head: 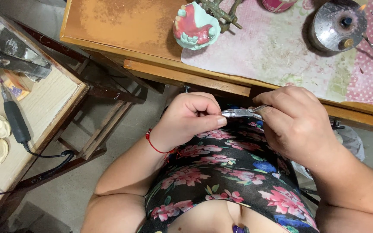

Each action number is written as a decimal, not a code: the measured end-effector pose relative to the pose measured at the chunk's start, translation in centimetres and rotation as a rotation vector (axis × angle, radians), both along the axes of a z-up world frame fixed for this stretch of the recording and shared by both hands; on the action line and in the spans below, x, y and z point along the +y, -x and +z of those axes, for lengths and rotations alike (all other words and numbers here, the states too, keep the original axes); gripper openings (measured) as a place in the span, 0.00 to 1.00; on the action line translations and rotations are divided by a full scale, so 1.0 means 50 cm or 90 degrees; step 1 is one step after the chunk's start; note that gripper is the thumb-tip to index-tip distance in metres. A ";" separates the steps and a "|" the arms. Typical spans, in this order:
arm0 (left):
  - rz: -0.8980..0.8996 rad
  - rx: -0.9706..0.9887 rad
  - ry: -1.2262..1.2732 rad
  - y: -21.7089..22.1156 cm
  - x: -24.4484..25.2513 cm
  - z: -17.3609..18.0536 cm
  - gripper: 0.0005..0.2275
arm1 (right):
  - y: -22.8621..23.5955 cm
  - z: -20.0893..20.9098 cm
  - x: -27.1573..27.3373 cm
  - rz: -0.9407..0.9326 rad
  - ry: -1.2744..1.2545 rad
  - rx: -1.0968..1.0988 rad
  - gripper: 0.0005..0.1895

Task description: The person uses pliers to cut and shape a small metal wire, then places it into a dental mold. They use a metal tool to adjust the wire within the mold and later handle a small piece of dough-like material with their hands.

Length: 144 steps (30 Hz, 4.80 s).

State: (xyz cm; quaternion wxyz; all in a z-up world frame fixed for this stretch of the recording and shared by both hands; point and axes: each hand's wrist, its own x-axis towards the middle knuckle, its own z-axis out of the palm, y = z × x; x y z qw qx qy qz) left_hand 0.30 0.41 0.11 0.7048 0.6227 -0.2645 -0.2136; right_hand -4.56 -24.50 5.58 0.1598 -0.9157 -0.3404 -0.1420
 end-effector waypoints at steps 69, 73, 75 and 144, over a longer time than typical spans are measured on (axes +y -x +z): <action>0.293 -1.021 -0.163 -0.034 -0.027 0.090 0.06 | 0.042 -0.036 -0.040 0.080 -0.796 0.982 0.10; 0.263 -0.857 -0.132 -0.028 -0.046 0.081 0.05 | 0.043 -0.029 -0.059 0.092 -0.746 0.915 0.08; 0.241 -0.764 -0.095 -0.024 -0.060 0.069 0.05 | 0.045 -0.020 -0.090 0.110 -0.707 0.872 0.15; 0.407 -0.066 0.285 -0.082 -0.043 -0.020 0.05 | -0.055 -0.026 -0.408 -0.308 0.024 -0.091 0.25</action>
